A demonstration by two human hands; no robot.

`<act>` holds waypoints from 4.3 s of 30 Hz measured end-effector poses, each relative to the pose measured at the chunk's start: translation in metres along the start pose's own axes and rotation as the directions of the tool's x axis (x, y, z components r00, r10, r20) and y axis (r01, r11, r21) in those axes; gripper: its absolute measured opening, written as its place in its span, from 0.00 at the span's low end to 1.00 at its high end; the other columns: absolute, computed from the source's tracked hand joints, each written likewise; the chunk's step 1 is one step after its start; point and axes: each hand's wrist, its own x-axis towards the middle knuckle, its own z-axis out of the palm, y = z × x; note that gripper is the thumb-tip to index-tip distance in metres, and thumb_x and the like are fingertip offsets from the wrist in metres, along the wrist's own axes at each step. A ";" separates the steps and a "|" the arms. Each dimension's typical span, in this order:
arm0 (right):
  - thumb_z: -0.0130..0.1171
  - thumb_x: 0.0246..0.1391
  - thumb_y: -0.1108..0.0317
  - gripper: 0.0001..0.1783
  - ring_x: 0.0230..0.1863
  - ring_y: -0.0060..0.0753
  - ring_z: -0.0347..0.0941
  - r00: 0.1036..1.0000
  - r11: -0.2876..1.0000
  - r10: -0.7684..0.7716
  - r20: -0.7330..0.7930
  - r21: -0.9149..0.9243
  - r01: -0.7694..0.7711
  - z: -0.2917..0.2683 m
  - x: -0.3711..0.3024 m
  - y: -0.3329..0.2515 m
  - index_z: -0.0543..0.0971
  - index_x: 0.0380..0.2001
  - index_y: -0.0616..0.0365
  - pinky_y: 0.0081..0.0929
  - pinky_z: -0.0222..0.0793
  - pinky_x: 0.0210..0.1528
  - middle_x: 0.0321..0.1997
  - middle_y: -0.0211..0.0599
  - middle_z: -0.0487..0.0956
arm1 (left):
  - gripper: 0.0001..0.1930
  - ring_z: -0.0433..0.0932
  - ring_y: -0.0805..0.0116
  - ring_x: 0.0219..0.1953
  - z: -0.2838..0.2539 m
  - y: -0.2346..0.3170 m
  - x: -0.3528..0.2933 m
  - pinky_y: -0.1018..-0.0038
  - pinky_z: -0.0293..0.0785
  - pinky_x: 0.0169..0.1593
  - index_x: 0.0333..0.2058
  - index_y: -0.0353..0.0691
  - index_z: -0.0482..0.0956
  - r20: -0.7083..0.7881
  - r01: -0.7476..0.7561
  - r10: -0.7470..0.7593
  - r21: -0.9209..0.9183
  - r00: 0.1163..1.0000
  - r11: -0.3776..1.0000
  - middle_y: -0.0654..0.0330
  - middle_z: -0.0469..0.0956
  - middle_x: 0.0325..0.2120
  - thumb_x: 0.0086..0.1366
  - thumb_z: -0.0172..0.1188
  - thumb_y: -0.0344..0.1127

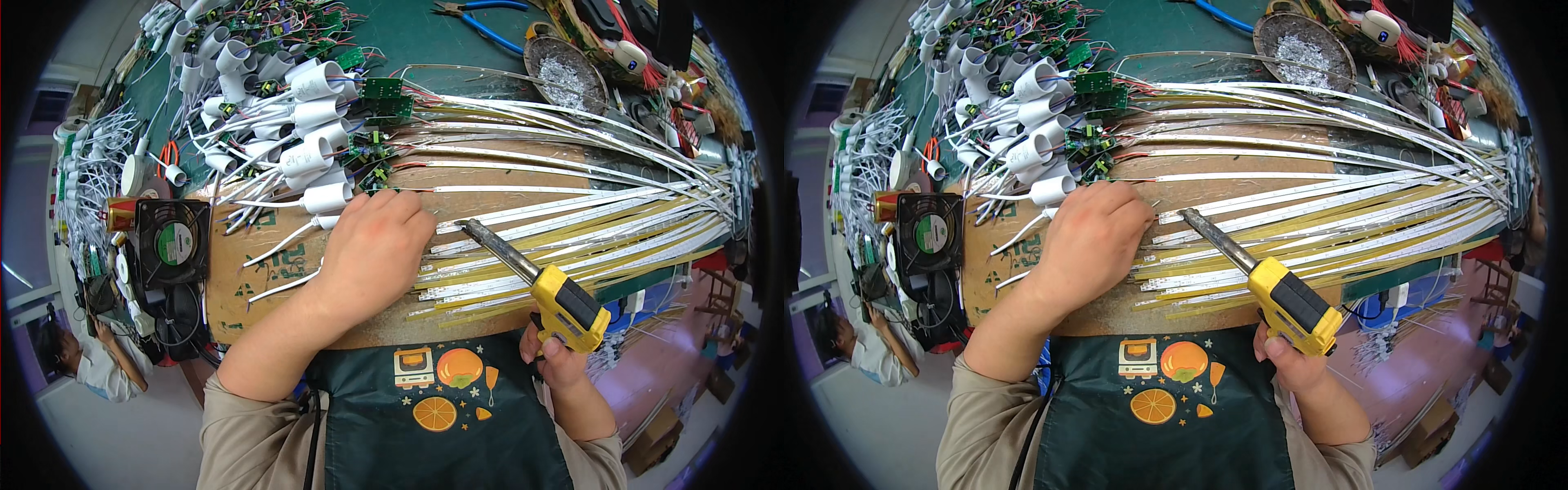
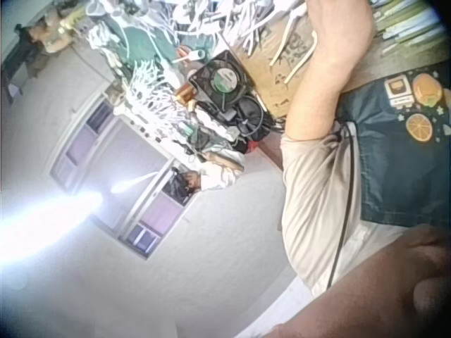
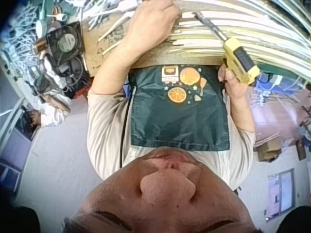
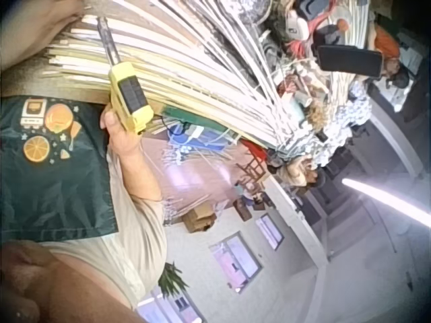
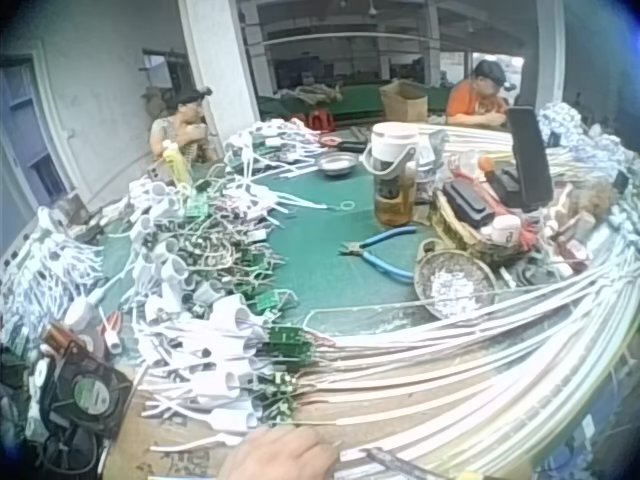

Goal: The person aligns wires from light driver components onto LED light strips by hand and solders them together using a handheld soldering tool on a workbench.

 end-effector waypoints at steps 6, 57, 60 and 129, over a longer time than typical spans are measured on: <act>0.67 0.47 0.54 0.36 0.19 0.27 0.66 1.000 1.000 -0.002 -0.009 0.003 0.002 0.000 -0.001 0.000 0.67 0.51 0.69 0.23 0.65 0.21 0.21 0.36 0.69 | 0.02 0.74 0.59 0.33 -0.004 0.004 0.005 0.65 0.68 0.37 0.27 0.41 0.77 0.047 0.009 -0.011 0.034 0.999 0.999 0.60 0.74 0.27 0.53 0.58 0.29; 0.65 0.51 0.57 0.35 0.22 0.27 0.68 0.994 0.996 -0.023 0.105 0.084 0.015 -0.003 0.002 0.008 0.64 0.57 0.63 0.24 0.67 0.22 0.28 0.39 0.72 | 0.02 0.75 0.55 0.33 -0.006 0.010 0.009 0.61 0.69 0.37 0.26 0.38 0.76 0.080 0.056 -0.057 0.017 0.995 0.998 0.57 0.73 0.26 0.54 0.56 0.28; 0.65 0.51 0.57 0.35 0.22 0.27 0.68 0.994 0.996 -0.017 0.112 0.085 0.007 -0.004 0.002 0.009 0.64 0.57 0.63 0.23 0.67 0.22 0.27 0.39 0.72 | 0.02 0.75 0.55 0.34 -0.008 0.010 0.010 0.61 0.69 0.37 0.25 0.37 0.76 0.092 0.049 -0.052 0.027 0.994 0.998 0.56 0.73 0.26 0.54 0.56 0.28; 0.61 0.54 0.61 0.31 0.20 0.27 0.68 0.993 0.998 -0.063 0.101 0.005 0.063 -0.004 0.002 0.008 0.65 0.56 0.65 0.22 0.67 0.21 0.30 0.42 0.73 | 0.03 0.75 0.56 0.34 0.005 0.004 -0.010 0.64 0.71 0.38 0.29 0.39 0.78 -0.115 0.117 -0.124 -0.065 0.986 0.991 0.57 0.75 0.28 0.53 0.61 0.27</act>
